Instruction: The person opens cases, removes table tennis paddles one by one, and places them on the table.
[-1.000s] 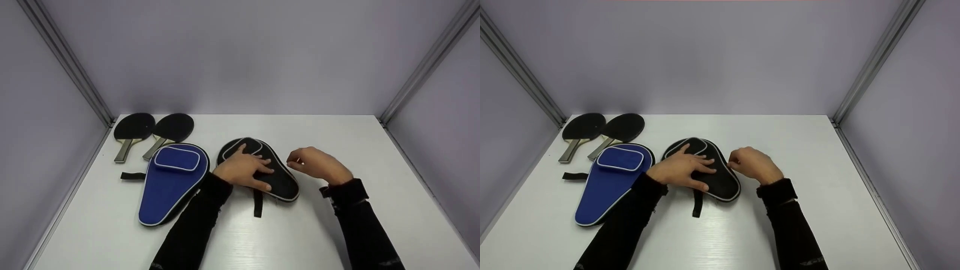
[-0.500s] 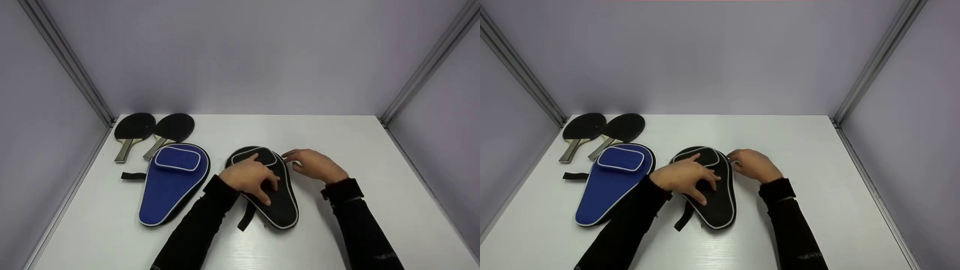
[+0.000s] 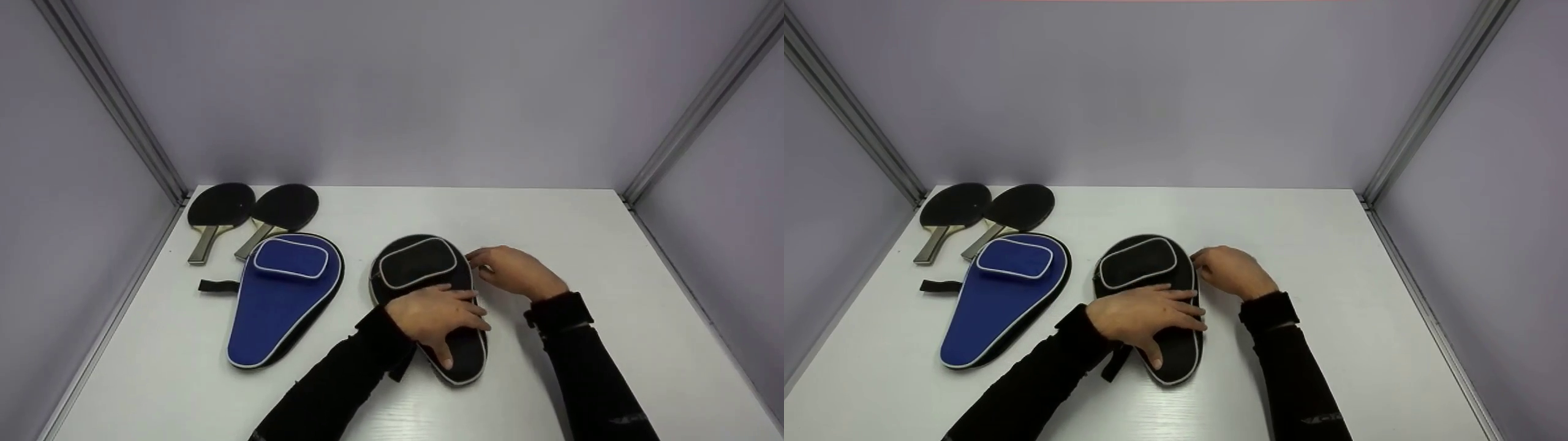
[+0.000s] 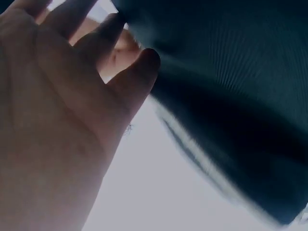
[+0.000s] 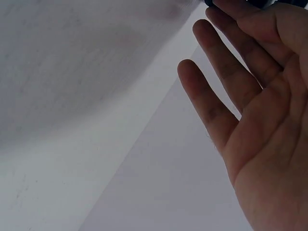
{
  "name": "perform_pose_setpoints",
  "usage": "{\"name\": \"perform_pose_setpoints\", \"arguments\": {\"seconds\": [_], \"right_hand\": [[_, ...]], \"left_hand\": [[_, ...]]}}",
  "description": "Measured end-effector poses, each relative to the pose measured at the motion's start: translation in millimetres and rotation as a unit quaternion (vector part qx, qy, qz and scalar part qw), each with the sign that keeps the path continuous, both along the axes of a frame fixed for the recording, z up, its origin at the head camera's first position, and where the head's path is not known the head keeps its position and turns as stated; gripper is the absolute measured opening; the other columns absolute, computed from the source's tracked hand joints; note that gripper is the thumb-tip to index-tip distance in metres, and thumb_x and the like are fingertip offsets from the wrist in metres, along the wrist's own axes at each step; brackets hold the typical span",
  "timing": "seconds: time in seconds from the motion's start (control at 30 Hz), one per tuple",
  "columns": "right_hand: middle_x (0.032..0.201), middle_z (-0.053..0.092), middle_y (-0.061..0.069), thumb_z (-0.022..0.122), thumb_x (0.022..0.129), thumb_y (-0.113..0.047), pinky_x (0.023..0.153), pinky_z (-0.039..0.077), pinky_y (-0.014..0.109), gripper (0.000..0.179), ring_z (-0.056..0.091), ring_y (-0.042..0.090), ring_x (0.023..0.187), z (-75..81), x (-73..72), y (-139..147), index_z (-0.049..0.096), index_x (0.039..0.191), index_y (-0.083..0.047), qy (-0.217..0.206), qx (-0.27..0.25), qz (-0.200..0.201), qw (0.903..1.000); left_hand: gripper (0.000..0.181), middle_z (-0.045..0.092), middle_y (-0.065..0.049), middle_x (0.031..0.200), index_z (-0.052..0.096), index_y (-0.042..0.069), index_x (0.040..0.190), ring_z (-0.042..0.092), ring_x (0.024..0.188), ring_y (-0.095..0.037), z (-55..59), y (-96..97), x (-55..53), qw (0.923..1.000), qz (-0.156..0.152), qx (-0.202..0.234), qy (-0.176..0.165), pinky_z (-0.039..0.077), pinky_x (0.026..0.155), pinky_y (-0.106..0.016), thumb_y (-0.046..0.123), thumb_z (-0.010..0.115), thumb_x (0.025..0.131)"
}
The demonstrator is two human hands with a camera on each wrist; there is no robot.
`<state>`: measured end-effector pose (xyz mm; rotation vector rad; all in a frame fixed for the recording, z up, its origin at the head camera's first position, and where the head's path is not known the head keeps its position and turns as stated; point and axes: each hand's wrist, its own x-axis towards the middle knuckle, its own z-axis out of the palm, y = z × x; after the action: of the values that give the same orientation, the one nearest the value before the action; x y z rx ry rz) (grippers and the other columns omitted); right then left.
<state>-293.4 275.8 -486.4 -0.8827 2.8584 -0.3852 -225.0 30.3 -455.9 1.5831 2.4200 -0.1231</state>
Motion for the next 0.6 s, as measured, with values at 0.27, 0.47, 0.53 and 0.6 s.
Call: {"name": "perform_pose_setpoints", "arguments": {"seconds": [0.27,0.47,0.53,0.6], "right_hand": [[0.15,0.082,0.017,0.058,0.113,0.002,0.12,0.063,0.062,0.039,0.077,0.043,0.142,-1.3,-0.5,1.0,0.084,0.141,-0.003,-0.025,-0.02,-0.01,0.9994],[0.151,0.081,0.018,0.056,0.111,0.003,0.119,0.064,0.062,0.038,0.078,0.044,0.141,-1.2,-0.9,1.6,0.087,0.132,-0.005,0.001,-0.028,0.02,0.9994],[0.146,0.083,0.017,0.057,0.108,0.005,0.116,0.065,0.061,0.038,0.08,0.042,0.136,-1.3,-1.3,2.0,0.088,0.127,-0.004,0.007,-0.03,0.033,0.999],[0.141,0.086,0.016,0.057,0.106,0.007,0.112,0.067,0.06,0.039,0.083,0.04,0.131,-1.8,-1.7,2.5,0.089,0.126,-0.004,0.005,-0.032,0.04,0.9987]], "left_hand": [[0.075,0.077,0.013,0.152,0.08,0.035,0.146,0.064,0.155,-0.013,-1.5,0.0,2.4,0.9964,-0.016,0.036,0.075,0.046,0.139,-0.035,0.062,0.105,0.08],[0.071,0.079,0.011,0.14,0.083,0.031,0.136,0.069,0.146,-0.013,9.3,-5.3,-0.8,0.9914,-0.033,0.072,0.104,0.043,0.142,-0.037,0.063,0.105,0.077],[0.068,0.079,0.011,0.139,0.083,0.031,0.134,0.07,0.145,-0.012,13.0,-6.7,-2.3,0.9904,-0.033,0.081,0.107,0.039,0.145,-0.04,0.063,0.105,0.078],[0.064,0.079,0.011,0.136,0.084,0.031,0.131,0.07,0.145,-0.012,16.2,-8.0,-3.5,0.9899,-0.032,0.089,0.105,0.036,0.147,-0.042,0.062,0.104,0.079]]}}
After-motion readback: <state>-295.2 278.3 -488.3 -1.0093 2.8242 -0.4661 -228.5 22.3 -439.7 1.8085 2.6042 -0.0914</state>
